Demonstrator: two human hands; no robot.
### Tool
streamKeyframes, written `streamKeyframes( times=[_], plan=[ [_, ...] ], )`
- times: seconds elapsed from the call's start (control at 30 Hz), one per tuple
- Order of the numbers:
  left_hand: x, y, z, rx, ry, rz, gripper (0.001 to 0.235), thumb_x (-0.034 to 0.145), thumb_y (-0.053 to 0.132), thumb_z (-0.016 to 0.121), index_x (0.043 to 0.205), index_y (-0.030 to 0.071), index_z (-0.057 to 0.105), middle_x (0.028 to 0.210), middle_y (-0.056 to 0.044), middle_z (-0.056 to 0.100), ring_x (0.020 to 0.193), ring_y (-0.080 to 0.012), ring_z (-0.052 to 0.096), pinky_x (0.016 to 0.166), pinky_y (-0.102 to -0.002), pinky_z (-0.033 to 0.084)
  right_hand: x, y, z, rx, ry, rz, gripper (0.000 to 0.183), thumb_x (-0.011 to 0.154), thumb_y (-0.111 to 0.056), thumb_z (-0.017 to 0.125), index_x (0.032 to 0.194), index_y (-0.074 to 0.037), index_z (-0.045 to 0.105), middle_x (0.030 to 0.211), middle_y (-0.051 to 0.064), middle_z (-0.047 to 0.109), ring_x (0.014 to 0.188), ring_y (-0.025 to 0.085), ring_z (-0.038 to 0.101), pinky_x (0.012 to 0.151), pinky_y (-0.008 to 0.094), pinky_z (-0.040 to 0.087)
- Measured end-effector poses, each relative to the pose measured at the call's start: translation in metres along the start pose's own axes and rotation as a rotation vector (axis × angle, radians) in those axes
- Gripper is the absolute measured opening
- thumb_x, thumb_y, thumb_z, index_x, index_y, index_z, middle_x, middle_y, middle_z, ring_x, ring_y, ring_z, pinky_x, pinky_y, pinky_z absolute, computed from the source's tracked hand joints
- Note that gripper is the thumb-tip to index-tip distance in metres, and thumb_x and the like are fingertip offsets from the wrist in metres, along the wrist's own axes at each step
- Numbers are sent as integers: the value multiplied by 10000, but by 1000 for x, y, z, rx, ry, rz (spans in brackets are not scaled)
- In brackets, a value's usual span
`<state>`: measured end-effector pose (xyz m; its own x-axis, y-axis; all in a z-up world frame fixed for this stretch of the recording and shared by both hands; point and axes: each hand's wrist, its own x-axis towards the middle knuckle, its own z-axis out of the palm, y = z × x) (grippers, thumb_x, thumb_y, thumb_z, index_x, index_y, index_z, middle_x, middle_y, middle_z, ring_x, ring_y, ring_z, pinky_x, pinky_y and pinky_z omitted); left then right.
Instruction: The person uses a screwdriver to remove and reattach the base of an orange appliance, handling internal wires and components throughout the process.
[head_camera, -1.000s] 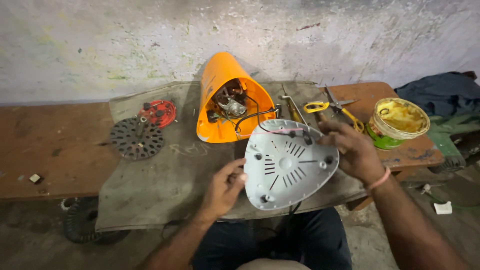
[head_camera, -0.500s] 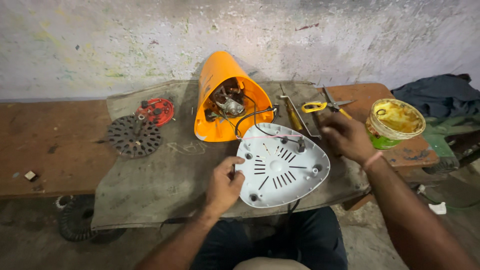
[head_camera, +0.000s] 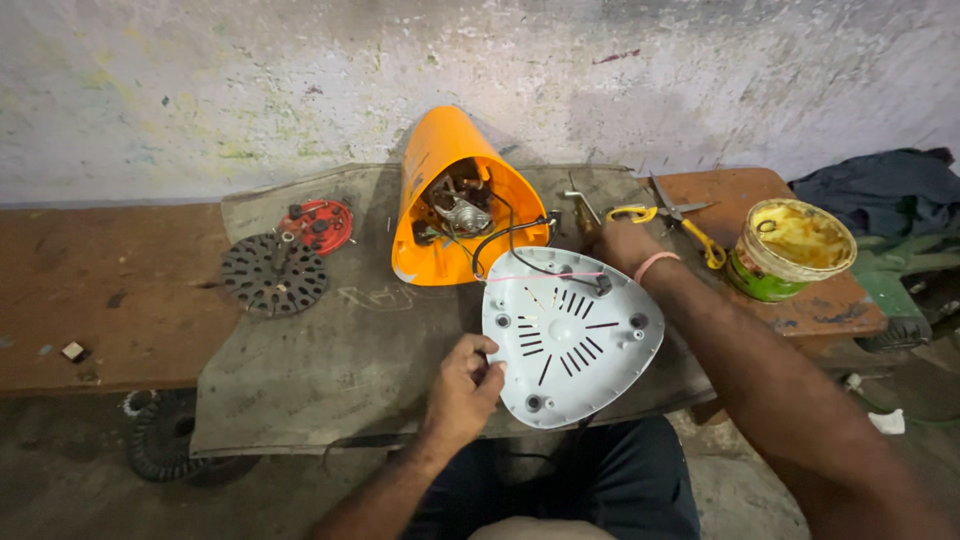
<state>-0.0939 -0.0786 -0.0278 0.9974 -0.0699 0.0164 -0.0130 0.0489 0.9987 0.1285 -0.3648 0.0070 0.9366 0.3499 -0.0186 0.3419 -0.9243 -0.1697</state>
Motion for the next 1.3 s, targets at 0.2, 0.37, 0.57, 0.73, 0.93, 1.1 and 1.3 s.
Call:
streamKeyframes(
  times=[0.2,0.37,0.57,0.73,0.93,1.1,1.3],
  plan=[
    [-3,0,2,-15,-84,-11,299,929,57,692,1206,12,590,778,-62,686,630,-100,659,557,-272,575,-47,0,-64,405,144,76,248,813,-201,775,1022,-69,798,853,140,789,716,234,766,692,366,591],
    [-1,2,7,-24,-216,129,477,934,66,710,1390,33,576,884,-40,715,767,-70,666,688,-242,577,-111,-3,-117,688,278,324,195,932,-155,697,1006,19,744,768,113,692,654,186,635,574,345,502],
    [-2,9,-13,173,-162,121,567,910,103,733,1455,81,574,838,-14,705,704,-49,596,623,-234,495,-173,-5,-92,1432,678,208,240,971,-65,628,1204,-9,627,1019,79,689,831,177,671,735,320,556],
    [6,8,-39,357,235,419,417,954,154,744,1358,95,662,872,-61,686,720,-110,609,646,-258,498,-194,-20,-15,1584,434,75,475,844,20,606,1317,-6,573,1012,137,652,939,220,659,844,348,542],
    [79,31,-106,694,642,577,787,817,158,785,1492,-26,423,1133,-232,633,935,-328,662,775,-403,561,-186,-37,7,1308,532,442,175,969,-144,637,960,27,672,741,100,656,577,207,583,509,333,463],
    [112,29,-112,669,389,136,754,843,268,699,1517,67,424,928,-243,742,877,-377,746,809,-471,581,-169,-55,-2,882,550,505,307,863,-197,813,824,11,590,618,21,574,523,132,498,455,305,393],
    [133,11,-110,878,402,213,542,981,249,621,1441,3,475,1105,-354,664,1021,-561,624,894,-604,504,-149,-42,-17,895,600,464,225,861,-116,788,879,11,603,719,78,617,574,159,538,499,311,451]
  ],
)
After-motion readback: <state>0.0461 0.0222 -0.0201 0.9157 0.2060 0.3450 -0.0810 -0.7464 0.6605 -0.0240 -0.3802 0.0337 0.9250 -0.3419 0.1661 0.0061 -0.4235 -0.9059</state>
